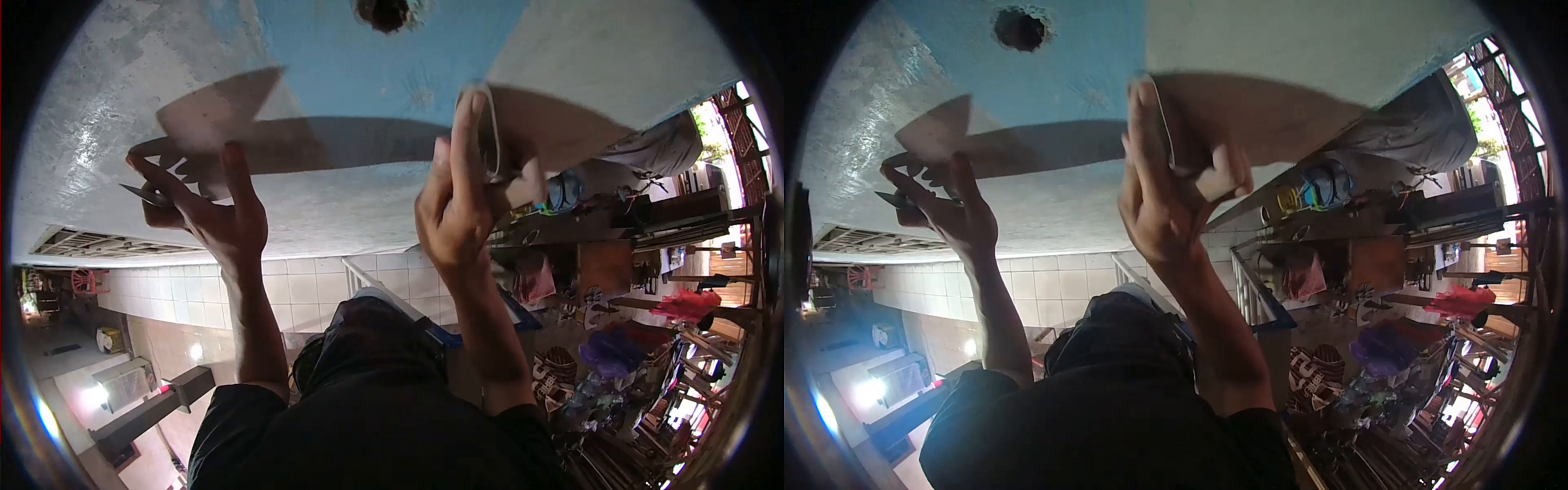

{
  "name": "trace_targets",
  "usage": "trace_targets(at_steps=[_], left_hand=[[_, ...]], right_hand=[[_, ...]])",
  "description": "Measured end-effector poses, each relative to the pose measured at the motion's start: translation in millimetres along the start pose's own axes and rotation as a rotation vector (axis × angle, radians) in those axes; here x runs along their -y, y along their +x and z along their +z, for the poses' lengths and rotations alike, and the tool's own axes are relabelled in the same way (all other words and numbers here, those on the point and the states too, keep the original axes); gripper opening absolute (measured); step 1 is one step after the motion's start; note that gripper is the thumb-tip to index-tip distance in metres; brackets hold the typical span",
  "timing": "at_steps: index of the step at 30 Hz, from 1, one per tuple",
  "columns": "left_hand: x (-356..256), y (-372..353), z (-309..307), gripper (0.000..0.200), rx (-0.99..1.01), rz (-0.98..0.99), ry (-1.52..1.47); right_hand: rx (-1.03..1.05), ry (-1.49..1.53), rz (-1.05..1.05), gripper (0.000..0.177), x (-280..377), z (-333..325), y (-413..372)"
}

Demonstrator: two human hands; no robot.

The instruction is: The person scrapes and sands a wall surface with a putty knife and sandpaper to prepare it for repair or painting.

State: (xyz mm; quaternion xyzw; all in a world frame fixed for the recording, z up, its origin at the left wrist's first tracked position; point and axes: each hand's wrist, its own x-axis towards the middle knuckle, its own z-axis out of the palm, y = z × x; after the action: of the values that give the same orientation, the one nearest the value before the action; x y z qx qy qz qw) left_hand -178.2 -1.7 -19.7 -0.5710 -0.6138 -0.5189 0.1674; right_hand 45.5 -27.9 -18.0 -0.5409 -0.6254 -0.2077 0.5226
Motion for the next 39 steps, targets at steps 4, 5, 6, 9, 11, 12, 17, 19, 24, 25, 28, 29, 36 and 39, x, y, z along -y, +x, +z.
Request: trace_targets(at_steps=[4, 5, 6, 9, 11, 12, 17, 19, 24, 25, 28, 29, 36, 39], left_hand=[[1.2, -2.5, -3.6, 0.098, 0.03, -0.025, 0.019], [0.7, -2.3, -2.6, 0.098, 0.029, -0.019, 0.016], [-0.1, -2.2, -1.1, 0.098, 0.025, -0.013, 0.01], [-0.2, -1.8, 0.6, 0.097, 0.015, 0.021, -0.035], [-1.6, -2.8, 0.4, 0.097, 0.015, -0.033, -0.036], [-1.4, -3.4, -0.9, 0.097, 0.018, -0.058, -0.032], [-2.1, -3.7, 0.0, 0.097, 0.021, -0.041, -0.029], [-1.5, -2.1, -0.3, 0.097, 0.01, -0.046, -0.039], [2.1, -3.9, -1.0, 0.096, 0.028, 0.004, 0.013], [1.5, -3.8, -0.2, 0.096, 0.029, -0.003, 0.0], [-0.3, -3.0, 0.5, 0.096, 0.026, -0.03, -0.028], [-1.4, -3.3, -1.4, 0.096, 0.027, -0.032, -0.025], [-1.3, -6.0, 0.6, 0.095, 0.017, -0.035, -0.037], [-5.0, -4.8, -4.2, 0.096, 0.037, -0.045, 0.005]], right_hand=[[-0.004, 0.084, 0.008, 0.041, -12.7, 14.2, -21.4], [-0.031, 0.023, -0.034, 0.041, -4.9, 6.7, -4.9], [-0.028, 0.023, -0.003, 0.041, -4.1, 7.1, -6.7], [-0.018, -0.017, 0.052, 0.041, -4.0, 7.2, -19.3], [0.073, -0.126, -0.069, 0.041, -7.1, 0.9, -15.4], [0.113, -0.176, -0.133, 0.042, -8.1, -2.4, -12.7], [-0.022, -0.088, -0.052, 0.041, -3.0, -4.8, -0.2], [-0.034, -0.063, -0.026, 0.042, -6.9, 2.8, -13.3], [0.023, -0.07, -0.027, 0.044, -1.8, -0.6, -7.2], [0.004, -0.045, -0.028, 0.044, -1.7, 0.1, -1.5], [-0.019, 0.015, 0.029, 0.044, -1.7, 5.8, -13.0], [-0.066, 0.088, 0.044, 0.045, -0.5, 13.7, -16.5], [-0.035, 0.023, 0.055, 0.042, 3.2, 9.6, -16.9], [-0.063, 0.031, 0.052, 0.04, -1.1, 19.5, -30.0]])
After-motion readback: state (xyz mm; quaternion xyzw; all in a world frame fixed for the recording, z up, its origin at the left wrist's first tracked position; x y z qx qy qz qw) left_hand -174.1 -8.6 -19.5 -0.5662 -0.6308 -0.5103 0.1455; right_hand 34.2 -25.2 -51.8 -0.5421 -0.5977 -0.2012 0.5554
